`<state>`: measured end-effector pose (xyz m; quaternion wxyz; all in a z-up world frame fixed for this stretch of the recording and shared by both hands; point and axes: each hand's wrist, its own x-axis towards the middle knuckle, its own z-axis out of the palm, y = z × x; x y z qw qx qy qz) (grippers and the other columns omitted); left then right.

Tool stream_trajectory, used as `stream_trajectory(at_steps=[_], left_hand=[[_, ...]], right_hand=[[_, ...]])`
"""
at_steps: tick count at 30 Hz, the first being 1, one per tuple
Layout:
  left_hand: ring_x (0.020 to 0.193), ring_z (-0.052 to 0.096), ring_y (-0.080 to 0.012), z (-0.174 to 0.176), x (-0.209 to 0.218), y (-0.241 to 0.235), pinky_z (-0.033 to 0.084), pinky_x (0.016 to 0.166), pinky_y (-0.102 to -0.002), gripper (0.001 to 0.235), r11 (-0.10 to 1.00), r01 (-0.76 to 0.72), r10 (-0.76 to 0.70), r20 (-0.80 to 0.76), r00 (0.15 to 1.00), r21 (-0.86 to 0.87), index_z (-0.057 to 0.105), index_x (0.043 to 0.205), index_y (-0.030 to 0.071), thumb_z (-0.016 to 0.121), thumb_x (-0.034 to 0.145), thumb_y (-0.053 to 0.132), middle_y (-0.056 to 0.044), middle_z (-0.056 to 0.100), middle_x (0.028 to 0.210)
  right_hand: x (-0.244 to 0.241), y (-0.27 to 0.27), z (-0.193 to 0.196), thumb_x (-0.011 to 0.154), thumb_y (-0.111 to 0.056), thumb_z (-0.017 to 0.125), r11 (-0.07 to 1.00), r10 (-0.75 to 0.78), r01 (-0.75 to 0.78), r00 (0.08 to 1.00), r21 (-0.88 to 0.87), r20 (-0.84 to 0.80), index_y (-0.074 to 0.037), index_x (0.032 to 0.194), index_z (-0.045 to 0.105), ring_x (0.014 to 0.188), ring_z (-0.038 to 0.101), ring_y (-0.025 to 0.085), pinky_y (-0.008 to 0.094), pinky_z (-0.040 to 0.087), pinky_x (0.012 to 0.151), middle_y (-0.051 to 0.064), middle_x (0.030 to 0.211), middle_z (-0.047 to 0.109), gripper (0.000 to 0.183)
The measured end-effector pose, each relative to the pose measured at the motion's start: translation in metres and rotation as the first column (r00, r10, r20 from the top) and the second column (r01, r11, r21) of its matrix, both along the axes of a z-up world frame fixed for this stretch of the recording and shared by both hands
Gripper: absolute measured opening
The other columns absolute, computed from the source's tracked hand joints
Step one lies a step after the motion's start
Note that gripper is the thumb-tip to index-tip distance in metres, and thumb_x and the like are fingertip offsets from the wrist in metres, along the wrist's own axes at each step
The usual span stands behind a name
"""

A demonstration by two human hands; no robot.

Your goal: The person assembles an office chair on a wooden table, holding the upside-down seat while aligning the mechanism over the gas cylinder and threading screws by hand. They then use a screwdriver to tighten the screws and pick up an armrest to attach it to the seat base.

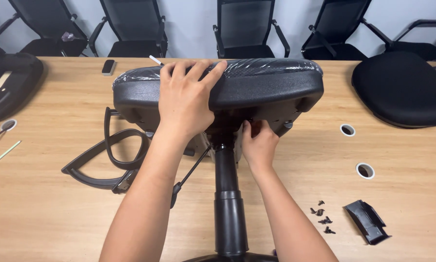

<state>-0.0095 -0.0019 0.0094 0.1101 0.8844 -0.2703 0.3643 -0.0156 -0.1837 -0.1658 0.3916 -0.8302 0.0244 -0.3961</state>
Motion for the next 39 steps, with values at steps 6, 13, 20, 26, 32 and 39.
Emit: stream_trajectory(at_steps=[6,13,20,26,32,39], left_hand=[[0.120,0.059,-0.0287,0.001,0.000,0.000,0.038,0.107,-0.048,0.082,1.000,0.011,-0.011,0.017,1.000,-0.012,0.067,0.136,0.018,0.074,0.057,-0.002,-0.004,0.067,0.128],[0.119,0.059,-0.0299,-0.002,0.001,-0.001,0.038,0.106,-0.048,0.080,1.000,-0.010,0.010,0.051,0.999,0.001,0.067,0.136,0.018,0.074,0.059,-0.002,-0.006,0.066,0.130],[0.120,0.059,-0.0301,-0.005,0.000,-0.003,0.037,0.107,-0.049,0.080,1.000,-0.017,0.017,0.043,0.999,-0.007,0.067,0.136,0.019,0.073,0.059,-0.002,-0.006,0.066,0.130],[0.119,0.058,-0.0304,-0.005,0.000,-0.004,0.037,0.106,-0.049,0.081,1.000,-0.023,0.023,0.035,0.999,0.006,0.065,0.137,0.019,0.074,0.060,-0.002,-0.006,0.066,0.130],[0.120,0.058,-0.0306,-0.006,0.000,-0.005,0.037,0.106,-0.051,0.080,1.000,0.002,-0.001,0.039,0.999,-0.020,0.064,0.137,0.019,0.074,0.060,-0.001,-0.007,0.066,0.130],[0.120,0.058,-0.0300,-0.010,-0.001,-0.009,0.038,0.107,-0.052,0.078,1.000,0.017,-0.016,0.062,0.998,-0.012,0.062,0.139,0.017,0.075,0.064,0.001,-0.007,0.066,0.132]], right_hand=[[0.003,0.013,0.020,0.104,-0.022,0.057,0.625,0.297,0.053,0.907,0.779,-0.299,0.000,0.086,0.063,0.049,0.053,0.012,0.028,0.042,0.045,0.004,0.066,0.063,0.029],[0.013,-0.010,-0.005,0.104,-0.026,0.057,-0.102,0.602,0.022,0.797,0.995,0.044,-0.003,0.086,0.071,0.045,0.050,0.008,0.024,0.036,0.041,0.001,0.064,0.065,0.032],[-0.003,0.004,0.018,0.102,-0.020,0.060,0.982,0.075,-0.022,0.958,0.190,-0.275,0.003,0.084,0.067,0.061,0.067,0.021,0.036,0.052,0.058,0.014,0.070,0.070,0.030],[0.012,-0.004,-0.003,0.105,-0.020,0.058,0.238,0.540,-0.085,0.839,0.968,-0.059,-0.003,0.087,0.061,0.051,0.048,0.012,0.028,0.035,0.045,0.004,0.069,0.062,0.024],[-0.027,-0.008,0.076,0.095,-0.010,0.070,0.999,0.043,-0.041,0.984,-0.016,0.173,-0.007,0.107,0.061,0.095,0.054,0.024,0.039,0.045,0.086,0.009,0.100,0.062,0.016],[-0.018,-0.021,0.106,0.076,-0.003,0.073,0.838,0.044,0.074,0.978,-0.540,0.203,-0.014,0.135,0.069,0.146,0.039,0.040,0.074,0.006,0.118,0.013,0.149,0.057,0.059]])
